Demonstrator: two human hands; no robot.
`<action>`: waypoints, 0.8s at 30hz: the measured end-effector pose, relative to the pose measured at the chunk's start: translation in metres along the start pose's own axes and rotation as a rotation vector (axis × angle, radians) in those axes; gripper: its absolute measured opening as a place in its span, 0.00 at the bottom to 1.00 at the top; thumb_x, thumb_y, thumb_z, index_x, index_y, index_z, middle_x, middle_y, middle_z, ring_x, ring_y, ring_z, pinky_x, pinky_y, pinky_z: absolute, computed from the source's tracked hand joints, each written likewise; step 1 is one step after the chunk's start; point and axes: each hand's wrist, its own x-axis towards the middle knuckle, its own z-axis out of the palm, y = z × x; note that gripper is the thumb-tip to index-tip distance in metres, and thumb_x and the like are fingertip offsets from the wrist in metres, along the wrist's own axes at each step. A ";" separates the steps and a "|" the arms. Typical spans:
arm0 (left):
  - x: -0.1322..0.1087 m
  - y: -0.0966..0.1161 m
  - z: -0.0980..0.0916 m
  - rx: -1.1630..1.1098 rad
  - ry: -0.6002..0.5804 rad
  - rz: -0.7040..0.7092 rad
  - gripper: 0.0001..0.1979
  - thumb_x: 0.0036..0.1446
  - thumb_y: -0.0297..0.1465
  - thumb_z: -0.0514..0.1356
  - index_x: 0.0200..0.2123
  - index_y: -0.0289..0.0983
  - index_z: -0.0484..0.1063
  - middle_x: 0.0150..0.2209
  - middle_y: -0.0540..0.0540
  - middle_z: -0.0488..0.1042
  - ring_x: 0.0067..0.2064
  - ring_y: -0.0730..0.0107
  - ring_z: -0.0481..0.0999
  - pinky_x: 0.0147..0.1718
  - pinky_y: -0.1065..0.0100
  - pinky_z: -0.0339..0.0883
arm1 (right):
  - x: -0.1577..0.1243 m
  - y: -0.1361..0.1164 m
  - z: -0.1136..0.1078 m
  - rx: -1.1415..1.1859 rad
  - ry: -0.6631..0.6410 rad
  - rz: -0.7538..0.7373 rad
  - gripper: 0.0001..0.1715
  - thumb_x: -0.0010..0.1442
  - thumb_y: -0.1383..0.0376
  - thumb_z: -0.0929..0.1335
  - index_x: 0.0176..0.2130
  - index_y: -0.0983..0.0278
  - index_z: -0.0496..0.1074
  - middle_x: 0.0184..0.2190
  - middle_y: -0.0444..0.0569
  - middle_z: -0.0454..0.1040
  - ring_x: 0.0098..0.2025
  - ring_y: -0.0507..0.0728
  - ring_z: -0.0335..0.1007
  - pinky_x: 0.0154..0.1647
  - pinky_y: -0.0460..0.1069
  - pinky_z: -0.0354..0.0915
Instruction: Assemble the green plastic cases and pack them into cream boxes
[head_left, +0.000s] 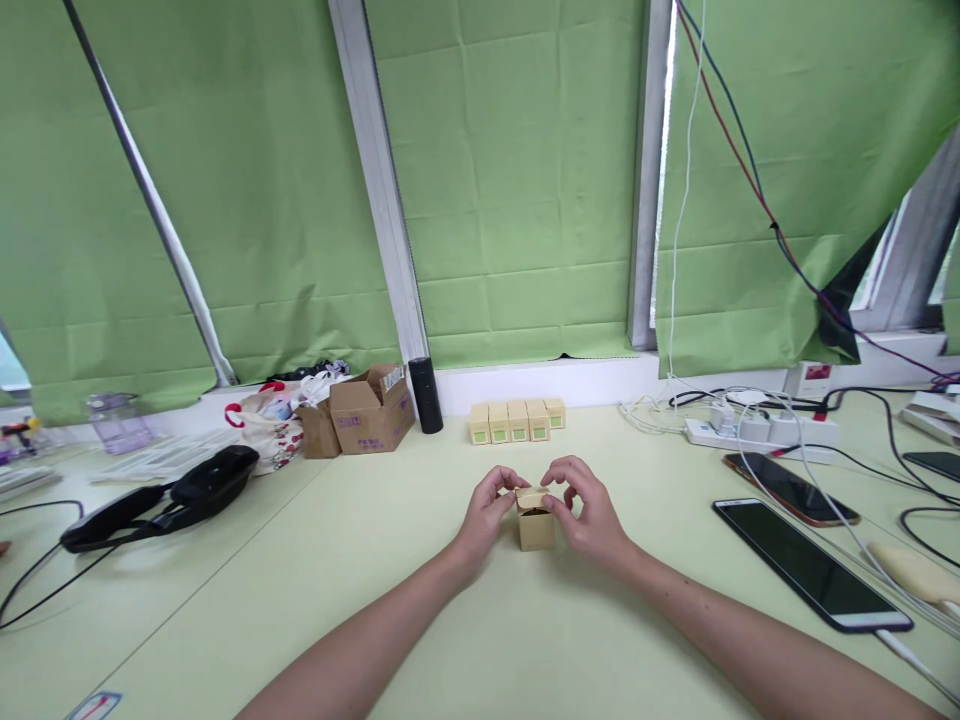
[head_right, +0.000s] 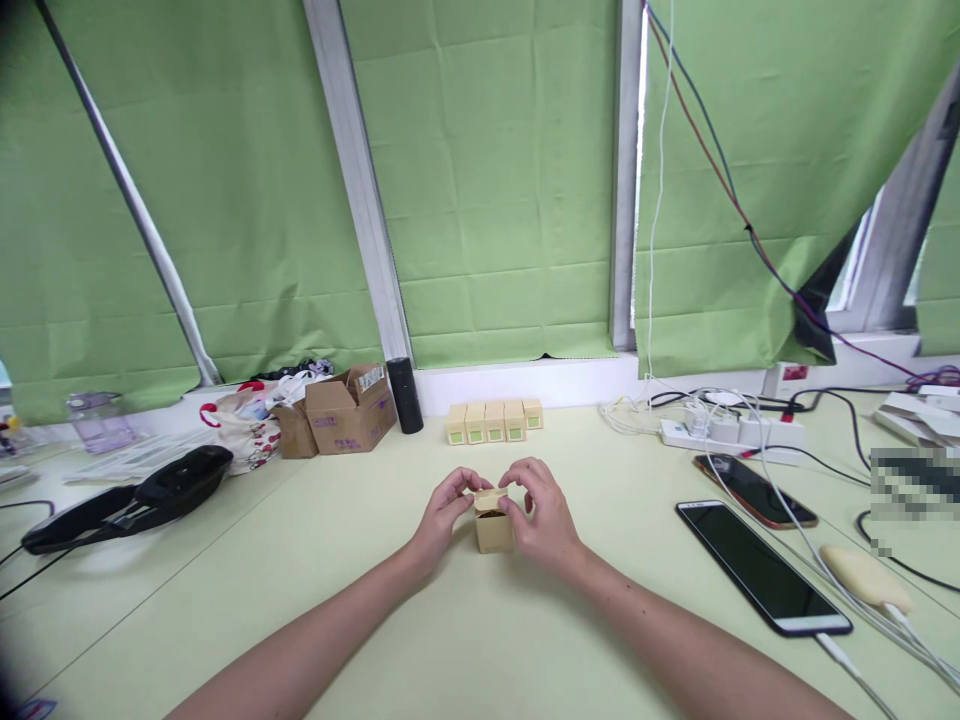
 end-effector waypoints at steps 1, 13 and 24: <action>0.000 0.001 0.000 -0.019 -0.002 0.003 0.08 0.59 0.37 0.61 0.37 0.39 0.69 0.40 0.45 0.76 0.45 0.59 0.73 0.47 0.61 0.64 | 0.000 0.000 0.000 -0.006 -0.003 -0.004 0.04 0.64 0.64 0.68 0.41 0.57 0.72 0.43 0.53 0.73 0.47 0.63 0.69 0.34 0.53 0.68; -0.003 0.002 0.001 0.114 0.001 0.045 0.19 0.63 0.51 0.61 0.39 0.40 0.70 0.41 0.44 0.74 0.45 0.59 0.72 0.46 0.62 0.64 | -0.003 0.000 0.000 -0.043 -0.022 -0.035 0.04 0.61 0.68 0.68 0.38 0.57 0.71 0.41 0.53 0.72 0.46 0.64 0.69 0.34 0.54 0.68; -0.005 0.005 0.001 0.192 -0.002 0.084 0.16 0.64 0.47 0.60 0.40 0.40 0.70 0.42 0.44 0.74 0.48 0.57 0.71 0.49 0.60 0.62 | -0.004 -0.001 0.000 -0.067 -0.044 -0.027 0.05 0.59 0.68 0.68 0.36 0.56 0.71 0.40 0.52 0.72 0.46 0.64 0.69 0.34 0.54 0.68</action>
